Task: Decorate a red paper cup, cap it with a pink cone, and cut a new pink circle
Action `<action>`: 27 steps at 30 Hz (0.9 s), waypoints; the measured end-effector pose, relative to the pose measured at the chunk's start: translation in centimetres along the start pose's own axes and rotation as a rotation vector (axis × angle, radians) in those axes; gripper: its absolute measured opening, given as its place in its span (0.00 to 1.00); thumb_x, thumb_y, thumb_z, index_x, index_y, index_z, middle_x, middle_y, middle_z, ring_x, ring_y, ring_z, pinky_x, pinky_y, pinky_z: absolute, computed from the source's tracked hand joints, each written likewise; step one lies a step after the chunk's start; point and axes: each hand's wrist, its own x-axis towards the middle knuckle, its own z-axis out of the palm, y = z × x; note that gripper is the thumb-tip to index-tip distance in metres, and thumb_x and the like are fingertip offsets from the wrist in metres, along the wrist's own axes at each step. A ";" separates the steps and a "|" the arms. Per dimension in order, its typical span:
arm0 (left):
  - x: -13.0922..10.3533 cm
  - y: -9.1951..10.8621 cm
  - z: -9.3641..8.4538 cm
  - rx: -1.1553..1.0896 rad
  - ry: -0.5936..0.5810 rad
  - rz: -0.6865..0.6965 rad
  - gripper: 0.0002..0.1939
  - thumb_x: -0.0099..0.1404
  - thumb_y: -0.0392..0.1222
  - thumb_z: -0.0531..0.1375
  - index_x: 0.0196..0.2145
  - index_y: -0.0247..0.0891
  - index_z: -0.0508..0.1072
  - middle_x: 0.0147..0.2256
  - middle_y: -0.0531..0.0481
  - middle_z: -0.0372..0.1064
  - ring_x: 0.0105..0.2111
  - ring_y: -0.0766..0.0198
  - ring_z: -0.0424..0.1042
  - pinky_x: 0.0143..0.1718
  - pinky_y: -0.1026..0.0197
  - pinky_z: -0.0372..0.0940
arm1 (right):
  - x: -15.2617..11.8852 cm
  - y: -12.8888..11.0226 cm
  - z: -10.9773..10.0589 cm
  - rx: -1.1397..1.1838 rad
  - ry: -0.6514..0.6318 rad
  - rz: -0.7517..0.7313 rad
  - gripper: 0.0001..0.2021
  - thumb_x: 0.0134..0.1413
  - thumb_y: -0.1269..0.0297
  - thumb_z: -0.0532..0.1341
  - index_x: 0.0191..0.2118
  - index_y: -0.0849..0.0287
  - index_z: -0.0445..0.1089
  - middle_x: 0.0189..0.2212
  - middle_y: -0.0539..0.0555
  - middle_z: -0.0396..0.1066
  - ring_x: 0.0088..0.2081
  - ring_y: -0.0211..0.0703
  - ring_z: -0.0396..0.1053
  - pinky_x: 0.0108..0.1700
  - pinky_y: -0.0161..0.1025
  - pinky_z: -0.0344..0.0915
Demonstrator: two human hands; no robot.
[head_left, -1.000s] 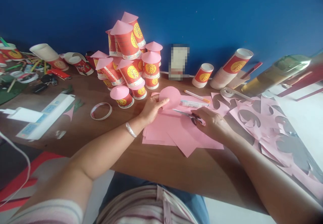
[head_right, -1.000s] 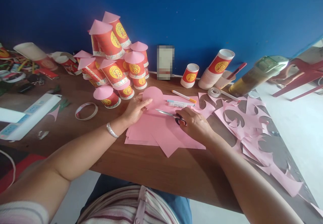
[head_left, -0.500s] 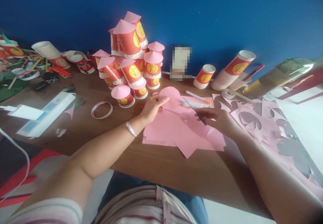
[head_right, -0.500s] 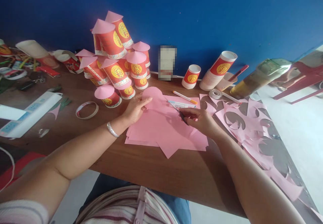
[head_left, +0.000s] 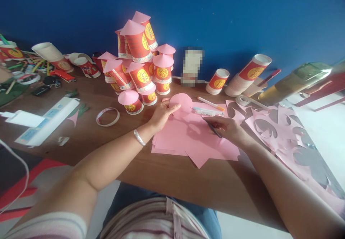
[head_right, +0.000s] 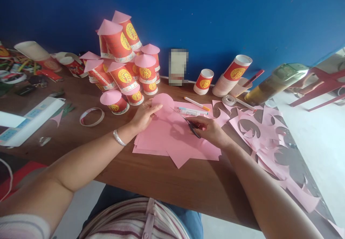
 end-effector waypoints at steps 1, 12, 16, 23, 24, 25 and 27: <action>0.0 0.0 0.0 -0.003 -0.022 0.014 0.17 0.56 0.53 0.73 0.32 0.36 0.80 0.39 0.49 0.69 0.35 0.66 0.68 0.30 0.66 0.63 | 0.0 0.1 0.2 -0.001 -0.006 0.001 0.23 0.51 0.55 0.73 0.54 0.50 0.82 0.51 0.57 0.82 0.48 0.55 0.79 0.50 0.49 0.78; -0.5 0.7 0.3 0.017 -0.139 0.025 0.18 0.59 0.56 0.72 0.36 0.37 0.83 0.37 0.48 0.76 0.37 0.60 0.76 0.39 0.60 0.69 | -0.1 0.4 1.1 0.010 -0.049 0.001 0.20 0.55 0.57 0.69 0.53 0.49 0.83 0.49 0.54 0.83 0.46 0.53 0.80 0.48 0.47 0.80; -0.6 0.7 0.4 0.044 -0.152 0.040 0.19 0.60 0.55 0.71 0.39 0.36 0.84 0.37 0.48 0.78 0.38 0.58 0.77 0.43 0.58 0.70 | -0.1 -0.1 0.9 -0.046 -0.049 -0.022 0.20 0.55 0.62 0.67 0.53 0.51 0.83 0.47 0.54 0.84 0.44 0.51 0.80 0.45 0.45 0.80; -0.6 0.6 0.4 0.060 -0.135 0.050 0.19 0.60 0.55 0.71 0.40 0.37 0.85 0.39 0.46 0.80 0.41 0.55 0.78 0.44 0.57 0.71 | -0.1 -0.1 1.0 -0.042 -0.038 -0.057 0.21 0.54 0.64 0.64 0.53 0.51 0.83 0.50 0.53 0.83 0.47 0.51 0.81 0.48 0.45 0.80; -0.6 0.6 0.4 0.060 -0.131 0.055 0.19 0.60 0.55 0.71 0.40 0.37 0.85 0.39 0.45 0.80 0.42 0.55 0.78 0.43 0.58 0.71 | -0.1 0.0 1.0 -0.030 -0.035 -0.056 0.21 0.54 0.64 0.64 0.53 0.50 0.83 0.50 0.53 0.83 0.48 0.51 0.81 0.50 0.46 0.80; -0.6 0.6 0.4 0.059 -0.127 0.055 0.19 0.60 0.55 0.71 0.40 0.36 0.85 0.40 0.45 0.80 0.41 0.55 0.78 0.42 0.58 0.71 | -0.1 0.1 1.0 -0.019 -0.035 -0.055 0.21 0.54 0.64 0.64 0.53 0.50 0.83 0.51 0.53 0.83 0.50 0.52 0.80 0.52 0.46 0.79; -0.6 0.6 0.5 0.059 -0.119 0.046 0.20 0.60 0.56 0.72 0.41 0.36 0.85 0.40 0.45 0.80 0.40 0.56 0.78 0.39 0.59 0.71 | -0.1 0.3 1.0 0.003 -0.042 -0.053 0.21 0.54 0.64 0.64 0.54 0.51 0.82 0.51 0.53 0.83 0.51 0.52 0.80 0.54 0.47 0.79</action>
